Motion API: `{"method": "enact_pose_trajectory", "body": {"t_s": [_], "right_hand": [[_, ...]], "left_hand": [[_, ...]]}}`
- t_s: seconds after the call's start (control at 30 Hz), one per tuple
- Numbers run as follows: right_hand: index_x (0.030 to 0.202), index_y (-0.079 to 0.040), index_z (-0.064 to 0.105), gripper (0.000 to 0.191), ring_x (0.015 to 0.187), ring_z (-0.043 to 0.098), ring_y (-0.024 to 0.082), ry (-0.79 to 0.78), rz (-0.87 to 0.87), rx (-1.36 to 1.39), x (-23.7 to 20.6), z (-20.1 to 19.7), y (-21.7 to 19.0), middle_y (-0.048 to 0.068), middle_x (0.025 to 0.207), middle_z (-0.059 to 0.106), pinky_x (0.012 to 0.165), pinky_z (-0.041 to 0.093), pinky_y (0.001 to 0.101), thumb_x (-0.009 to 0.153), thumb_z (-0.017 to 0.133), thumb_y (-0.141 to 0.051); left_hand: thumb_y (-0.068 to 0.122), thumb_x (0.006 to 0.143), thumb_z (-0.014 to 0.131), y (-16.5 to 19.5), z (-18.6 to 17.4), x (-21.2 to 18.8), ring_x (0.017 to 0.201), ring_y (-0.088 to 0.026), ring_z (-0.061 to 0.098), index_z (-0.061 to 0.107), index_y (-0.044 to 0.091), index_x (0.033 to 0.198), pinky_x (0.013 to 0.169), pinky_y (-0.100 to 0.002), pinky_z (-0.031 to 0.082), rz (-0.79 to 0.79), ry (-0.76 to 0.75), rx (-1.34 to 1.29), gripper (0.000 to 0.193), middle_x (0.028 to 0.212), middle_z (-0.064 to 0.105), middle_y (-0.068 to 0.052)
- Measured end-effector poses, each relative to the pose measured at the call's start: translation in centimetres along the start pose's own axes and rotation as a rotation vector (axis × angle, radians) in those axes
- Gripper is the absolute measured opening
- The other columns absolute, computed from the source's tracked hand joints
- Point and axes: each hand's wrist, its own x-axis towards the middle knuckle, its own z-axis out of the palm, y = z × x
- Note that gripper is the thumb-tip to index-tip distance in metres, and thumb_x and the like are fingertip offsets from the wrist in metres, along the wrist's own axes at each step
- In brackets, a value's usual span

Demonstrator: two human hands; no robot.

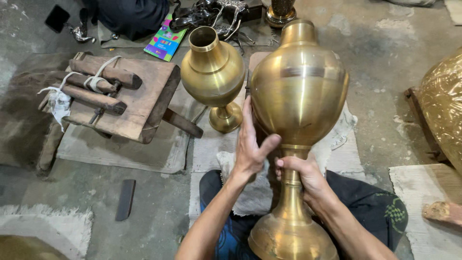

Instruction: The person sits on the floor with a large brass vase held between their legs and uses a drafting divider to scribe guide lines around the vase's body. They steady the vase with one hand, rotate it, and repeatedly reposition the divider to continue the line, briefly setting the vase aside before resuming.

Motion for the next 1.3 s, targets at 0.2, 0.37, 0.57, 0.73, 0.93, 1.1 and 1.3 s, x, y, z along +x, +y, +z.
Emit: {"method": "enact_pose_trajectory", "body": {"t_s": [0.2, 0.37, 0.57, 0.73, 0.93, 1.1, 1.3], "right_hand": [[0.107, 0.007, 0.063, 0.033, 0.071, 0.068, 0.021, 0.009, -0.105, -0.235, -0.4, 0.4, 1.3, 0.012, 0.084, 0.071, 0.063, 0.058, 0.0359, 0.078, 0.075, -0.003], [0.147, -0.001, 0.037, 0.084, 0.117, 0.066, 0.02, -0.207, -0.237, -0.346, -4.6, -2.3, 0.6, 0.01, 0.129, 0.065, 0.099, 0.053, 0.0341, 0.075, 0.079, -0.009], [0.131, -0.017, 0.071, 0.054, 0.105, 0.08, 0.024, 0.609, -0.065, -1.101, -10.7, -11.7, 2.8, 0.012, 0.111, 0.081, 0.096, 0.061, 0.036, 0.081, 0.084, -0.032], [0.133, -0.02, 0.07, 0.083, 0.105, 0.07, 0.041, 0.883, 0.134, -1.768, -15.1, -19.8, 10.2, 0.024, 0.119, 0.065, 0.091, 0.059, 0.049, 0.061, 0.089, -0.056], [0.127, -0.015, 0.072, 0.067, 0.087, 0.069, 0.039, 1.057, -0.079, -1.57, -16.9, -20.9, 14.3, 0.024, 0.1, 0.064, 0.084, 0.059, 0.0465, 0.067, 0.091, -0.038], [0.097, -0.01, 0.075, 0.026, 0.071, 0.071, 0.032, 1.003, -0.29, -1.456, -17.3, -21.4, 12.8, 0.021, 0.081, 0.065, 0.071, 0.059, 0.0406, 0.082, 0.086, -0.028], [0.106, -0.004, 0.069, 0.026, 0.075, 0.069, 0.03, 1.019, -0.506, -1.033, -17.2, -23.3, 11.5, 0.022, 0.087, 0.064, 0.069, 0.059, 0.0408, 0.095, 0.078, -0.026]], "left_hand": [[0.062, 0.07, 0.084, 0.7, 0.1, -0.4, 0.145, -0.04, 0.05, 0.007, -0.007, 0.164, 0.122, -0.046, 0.04, -0.015, 0.021, 0.195, 0.14, 0.157, 0.045, -0.03], [0.055, 0.069, 0.088, 1.2, -0.2, -1.1, 0.143, -0.039, 0.055, 0.009, -0.007, 0.165, 0.121, -0.045, 0.043, -0.029, 0.009, 0.18, 0.139, 0.156, 0.049, -0.029], [0.053, 0.071, 0.088, 1.9, 0.0, -1.1, 0.14, -0.038, 0.058, 0.007, -0.007, 0.165, 0.119, -0.044, 0.045, -0.053, -0.005, 0.138, 0.137, 0.153, 0.053, -0.028], [0.049, 0.071, 0.091, 3.3, 0.6, -1.3, 0.153, -0.042, 0.04, 0.002, -0.007, 0.164, 0.126, -0.045, 0.035, 0.036, 0.063, 0.286, 0.141, 0.165, 0.031, -0.033], [0.044, 0.066, 0.094, 5.5, 2.3, -3.0, 0.157, -0.048, 0.02, -0.002, -0.008, 0.16, 0.129, -0.049, 0.023, 0.015, 0.105, 0.508, 0.144, 0.167, 0.013, -0.036], [0.037, 0.064, 0.095, 6.1, 3.2, -5.2, 0.155, -0.05, 0.02, 0.002, -0.007, 0.158, 0.126, -0.051, 0.021, -0.066, 0.062, 0.601, 0.139, 0.164, 0.015, -0.036], [0.033, 0.066, 0.092, 6.2, 3.6, -6.9, 0.132, -0.052, 0.049, -0.005, -0.007, 0.157, 0.111, -0.05, 0.042, -0.219, -0.003, 0.553, 0.14, 0.148, 0.04, -0.039]]}}
